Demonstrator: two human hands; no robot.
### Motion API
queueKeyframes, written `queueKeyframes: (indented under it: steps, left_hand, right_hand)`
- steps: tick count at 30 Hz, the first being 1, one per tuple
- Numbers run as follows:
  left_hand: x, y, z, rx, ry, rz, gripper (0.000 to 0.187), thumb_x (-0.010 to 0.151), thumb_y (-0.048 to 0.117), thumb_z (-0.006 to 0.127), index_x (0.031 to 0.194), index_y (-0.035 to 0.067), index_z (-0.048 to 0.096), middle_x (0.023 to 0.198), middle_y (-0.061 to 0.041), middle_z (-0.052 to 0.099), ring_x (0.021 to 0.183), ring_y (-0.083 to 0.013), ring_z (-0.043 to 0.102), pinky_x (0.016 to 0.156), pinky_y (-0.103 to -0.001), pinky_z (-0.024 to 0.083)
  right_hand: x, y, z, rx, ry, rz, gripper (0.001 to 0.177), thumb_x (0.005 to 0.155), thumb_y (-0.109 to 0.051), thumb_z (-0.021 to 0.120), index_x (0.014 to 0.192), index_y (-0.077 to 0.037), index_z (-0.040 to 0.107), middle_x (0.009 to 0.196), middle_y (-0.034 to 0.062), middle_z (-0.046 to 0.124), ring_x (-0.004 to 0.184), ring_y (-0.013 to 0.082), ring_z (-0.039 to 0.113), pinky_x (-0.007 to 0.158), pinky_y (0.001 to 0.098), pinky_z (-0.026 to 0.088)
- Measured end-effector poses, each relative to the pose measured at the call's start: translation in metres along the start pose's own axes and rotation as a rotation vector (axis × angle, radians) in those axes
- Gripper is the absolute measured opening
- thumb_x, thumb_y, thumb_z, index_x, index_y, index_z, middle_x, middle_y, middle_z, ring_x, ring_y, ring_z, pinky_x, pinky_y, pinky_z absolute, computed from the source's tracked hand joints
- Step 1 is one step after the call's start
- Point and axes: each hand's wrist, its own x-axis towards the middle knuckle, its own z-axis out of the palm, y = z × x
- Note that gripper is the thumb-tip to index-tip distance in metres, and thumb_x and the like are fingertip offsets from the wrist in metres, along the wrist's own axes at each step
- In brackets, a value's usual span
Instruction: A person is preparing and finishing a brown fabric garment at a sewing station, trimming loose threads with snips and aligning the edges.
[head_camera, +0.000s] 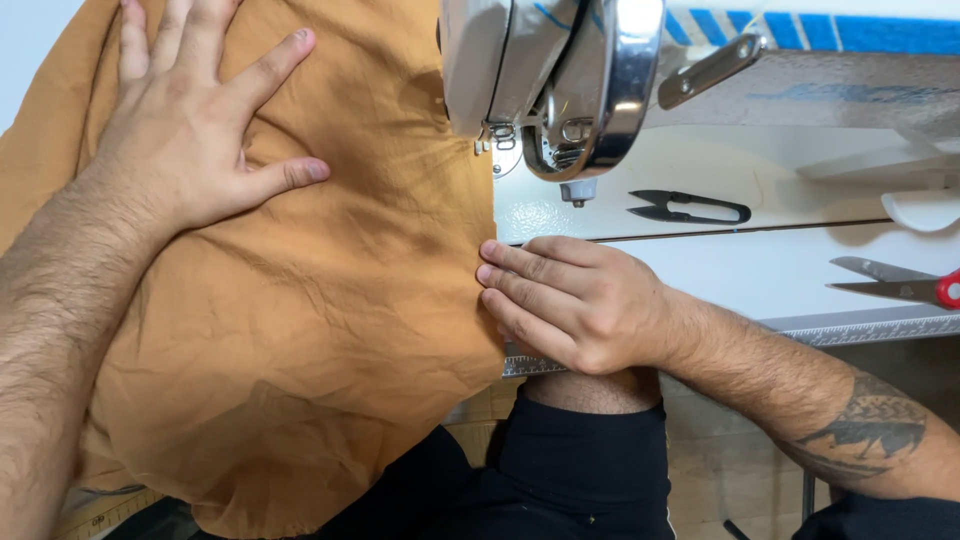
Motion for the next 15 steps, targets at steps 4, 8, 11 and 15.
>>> queueKeyframes:
  steps: [4, 8, 11, 15]
  left_hand:
    - [-0.001, -0.001, 0.001, 0.020, 0.042, 0.015, 0.093, 0.083, 0.061, 0.065, 0.160, 0.013, 0.047, 0.165, -0.030, 0.018, 0.152, -0.0485, 0.010, 0.111, -0.083, 0.005]
    - [0.000, -0.002, 0.003, 0.027, 0.053, -0.004, 0.093, 0.083, 0.065, 0.064, 0.159, 0.014, 0.048, 0.164, -0.031, 0.020, 0.151, -0.0509, 0.013, 0.111, -0.081, 0.004]
    - [0.001, -0.002, 0.002, 0.010, 0.013, -0.055, 0.093, 0.082, 0.066, 0.063, 0.160, 0.017, 0.045, 0.165, -0.029, 0.014, 0.152, -0.0506, 0.008, 0.113, -0.079, 0.001]
    - [0.009, -0.006, 0.000, 0.014, 0.010, -0.062, 0.094, 0.083, 0.068, 0.059, 0.161, 0.018, 0.043, 0.166, -0.029, 0.012, 0.153, -0.0505, 0.007, 0.113, -0.077, -0.002]
  right_hand:
    - [0.001, 0.002, -0.003, 0.044, -0.023, 0.009, 0.022, 0.103, -0.013, 0.062, 0.102, 0.007, 0.072, 0.107, 0.0186, 0.077, 0.105, 0.0325, 0.077, 0.084, 0.0386, 0.065]
    - [0.004, 0.005, -0.005, 0.106, -0.038, 0.026, 0.026, 0.105, -0.013, 0.057, 0.105, 0.009, 0.071, 0.110, 0.0207, 0.076, 0.108, 0.0356, 0.076, 0.088, 0.0430, 0.065]
    - [0.005, 0.009, -0.005, 0.131, -0.055, 0.055, 0.028, 0.105, -0.014, 0.056, 0.105, 0.010, 0.071, 0.110, 0.0220, 0.076, 0.108, 0.0354, 0.076, 0.089, 0.0445, 0.065]
    - [0.004, 0.017, -0.003, 0.174, -0.078, 0.086, 0.025, 0.102, -0.011, 0.060, 0.109, 0.011, 0.070, 0.111, 0.0237, 0.076, 0.109, 0.0384, 0.075, 0.091, 0.0477, 0.064]
